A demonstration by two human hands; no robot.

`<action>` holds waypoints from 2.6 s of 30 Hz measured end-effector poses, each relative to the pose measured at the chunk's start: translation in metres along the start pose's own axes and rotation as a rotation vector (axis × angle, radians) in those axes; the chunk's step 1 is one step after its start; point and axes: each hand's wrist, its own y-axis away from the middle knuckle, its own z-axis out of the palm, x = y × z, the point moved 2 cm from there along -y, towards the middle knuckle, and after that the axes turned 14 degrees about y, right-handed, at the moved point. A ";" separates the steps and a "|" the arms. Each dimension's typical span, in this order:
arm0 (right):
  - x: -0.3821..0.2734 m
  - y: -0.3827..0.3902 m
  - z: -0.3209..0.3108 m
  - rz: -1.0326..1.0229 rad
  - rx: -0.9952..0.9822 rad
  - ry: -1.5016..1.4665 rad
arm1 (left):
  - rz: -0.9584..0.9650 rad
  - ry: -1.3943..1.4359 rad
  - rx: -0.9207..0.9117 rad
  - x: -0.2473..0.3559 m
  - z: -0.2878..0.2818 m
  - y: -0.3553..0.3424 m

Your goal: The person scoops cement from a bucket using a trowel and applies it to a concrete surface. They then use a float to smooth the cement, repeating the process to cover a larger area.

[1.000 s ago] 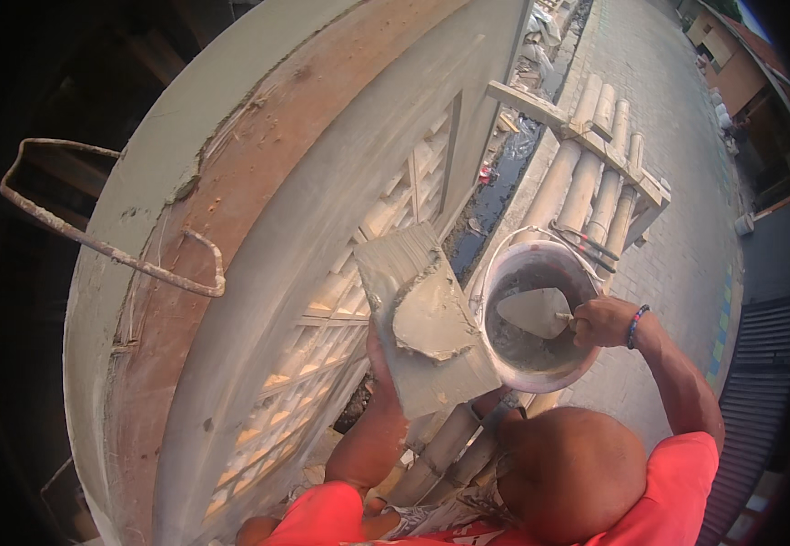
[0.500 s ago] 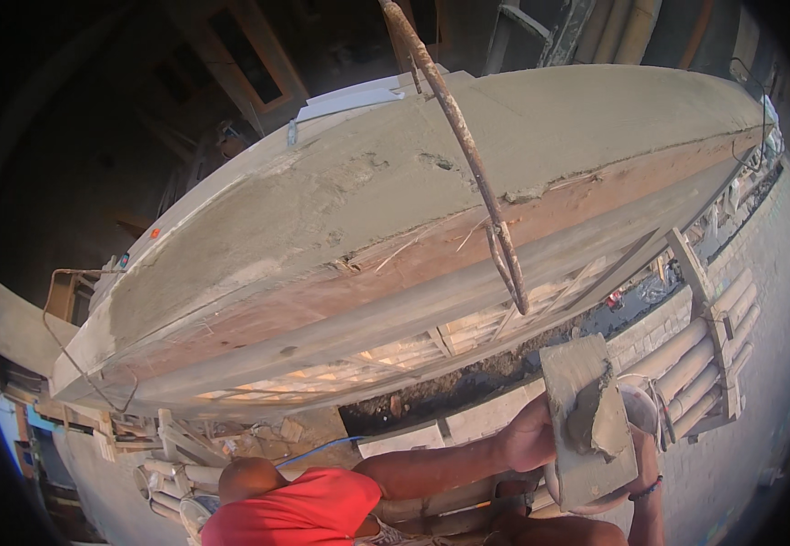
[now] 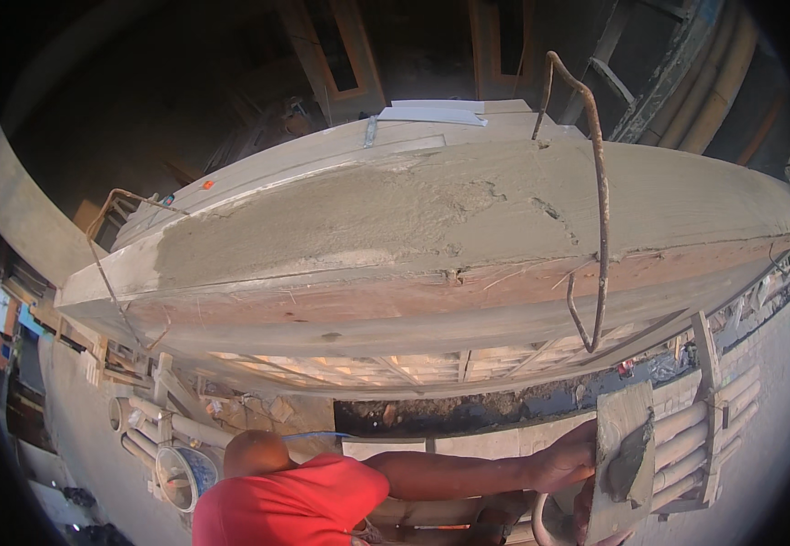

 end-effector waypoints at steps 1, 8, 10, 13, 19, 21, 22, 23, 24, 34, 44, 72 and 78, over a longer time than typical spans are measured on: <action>-0.010 -0.004 0.001 0.001 0.009 -0.194 | -0.029 -0.039 0.002 0.004 0.007 -0.002; -0.078 -0.005 -0.014 -0.238 0.031 -1.224 | 0.002 -0.288 -0.038 0.016 0.061 -0.018; -0.101 -0.002 -0.023 -0.372 -0.015 -1.436 | 0.011 -0.321 -0.092 0.026 0.094 -0.018; -0.137 0.007 -0.035 -0.551 -0.169 -1.700 | 0.091 -0.361 -0.111 0.031 0.124 -0.016; -0.215 0.038 -0.059 -0.773 -0.644 -2.019 | 0.313 -0.510 -0.177 0.085 0.195 0.002; -0.246 0.054 -0.064 -0.784 -0.869 -2.098 | 0.518 -0.536 -0.059 0.096 0.212 0.021; -0.268 0.063 -0.067 -0.773 -0.962 -2.114 | 0.562 -0.632 0.052 0.104 0.222 0.041; -0.297 0.072 -0.072 -0.741 -1.029 -2.104 | 0.585 -0.698 0.148 0.115 0.222 0.056; -0.330 0.085 -0.074 -0.696 -1.057 -2.055 | 0.541 -0.878 0.281 0.125 0.230 0.089; -0.370 0.016 -0.026 -0.659 -0.375 -1.717 | 1.609 -1.705 0.628 0.311 0.368 0.380; -0.487 0.012 -0.014 -0.722 0.099 -0.654 | 0.611 -2.486 1.135 0.485 0.313 0.412; -0.495 0.038 0.070 -0.732 0.950 0.641 | 0.092 -2.164 0.874 0.492 0.304 0.401; -0.477 0.054 0.076 -0.712 0.925 0.641 | 0.146 -2.228 0.840 0.487 0.308 0.400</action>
